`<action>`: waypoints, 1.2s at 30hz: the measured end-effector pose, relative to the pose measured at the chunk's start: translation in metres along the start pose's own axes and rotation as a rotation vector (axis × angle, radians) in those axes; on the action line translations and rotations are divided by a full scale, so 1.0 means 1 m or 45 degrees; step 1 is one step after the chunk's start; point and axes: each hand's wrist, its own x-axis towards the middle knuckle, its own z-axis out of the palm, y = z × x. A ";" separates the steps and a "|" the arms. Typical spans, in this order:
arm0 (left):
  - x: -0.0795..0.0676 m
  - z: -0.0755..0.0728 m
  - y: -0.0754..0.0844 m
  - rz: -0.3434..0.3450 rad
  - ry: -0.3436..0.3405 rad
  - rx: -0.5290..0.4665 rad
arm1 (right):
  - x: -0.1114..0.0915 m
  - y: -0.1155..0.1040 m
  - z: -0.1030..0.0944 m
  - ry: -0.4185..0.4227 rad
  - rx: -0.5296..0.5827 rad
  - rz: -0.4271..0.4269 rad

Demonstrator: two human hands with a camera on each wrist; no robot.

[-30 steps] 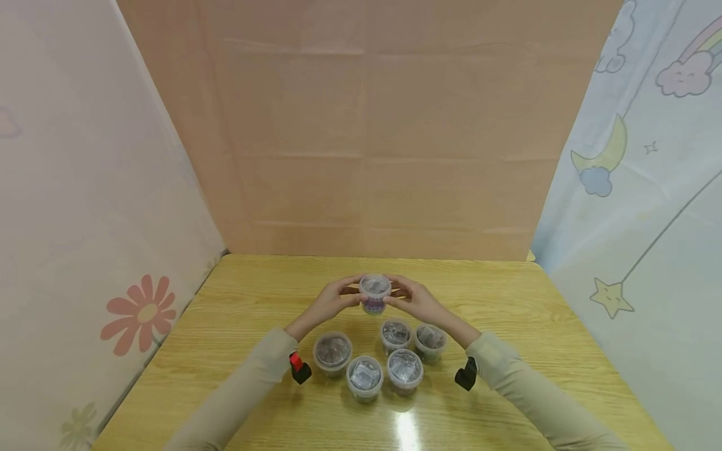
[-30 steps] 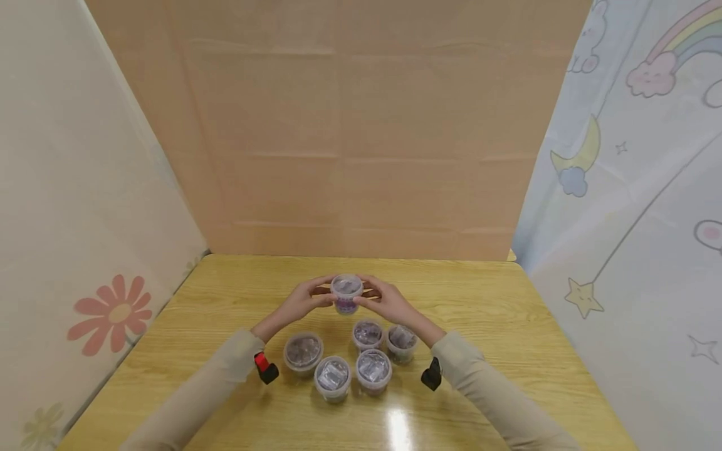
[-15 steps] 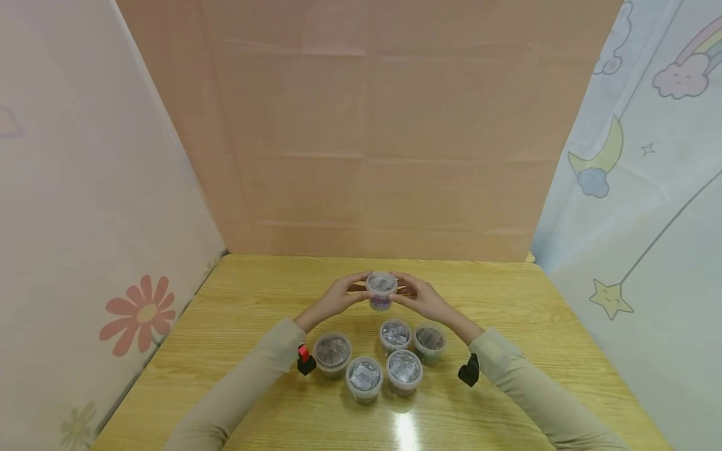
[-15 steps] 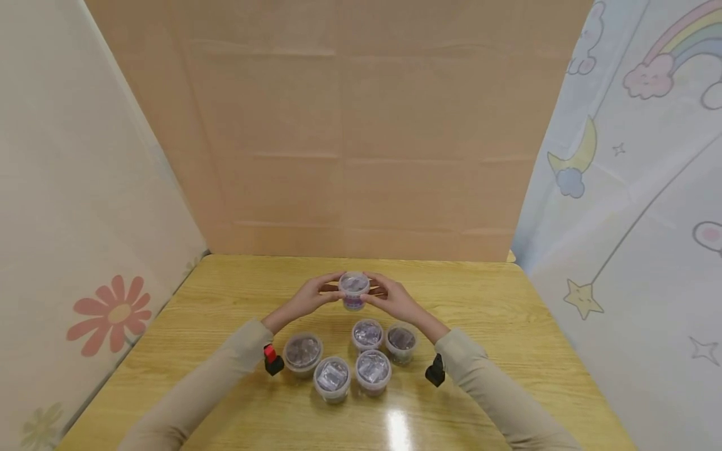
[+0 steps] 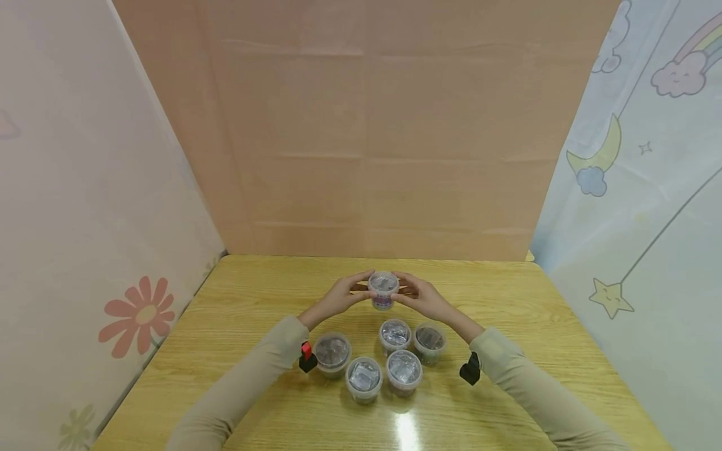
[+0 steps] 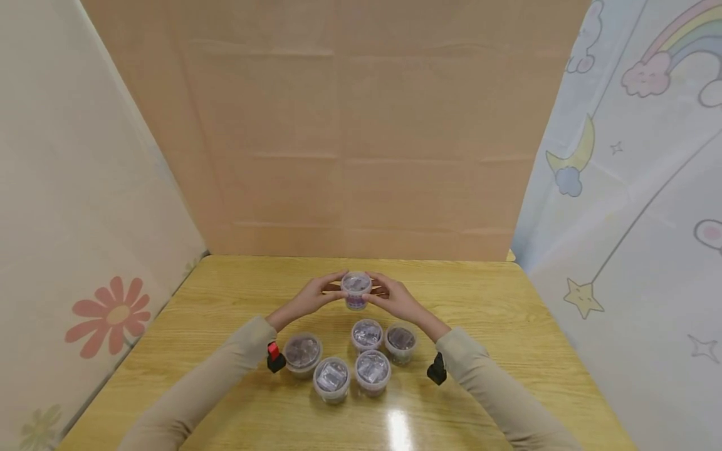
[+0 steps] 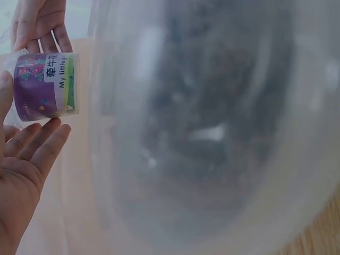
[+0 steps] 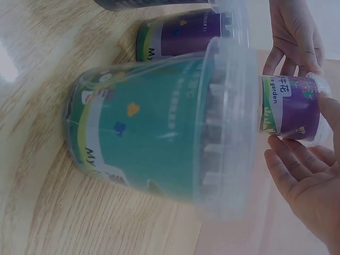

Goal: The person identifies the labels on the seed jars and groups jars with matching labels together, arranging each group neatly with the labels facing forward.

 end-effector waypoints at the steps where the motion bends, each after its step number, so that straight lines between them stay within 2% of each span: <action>1: 0.000 0.000 0.000 0.002 0.000 0.001 | 0.000 0.000 0.000 -0.003 -0.005 0.000; 24: 0.008 0.002 -0.007 0.056 -0.070 0.049 | 0.000 0.010 -0.002 0.002 -0.045 0.016; 36: 0.010 -0.001 -0.006 -0.014 -0.164 0.161 | 0.001 0.011 0.000 -0.015 -0.053 0.002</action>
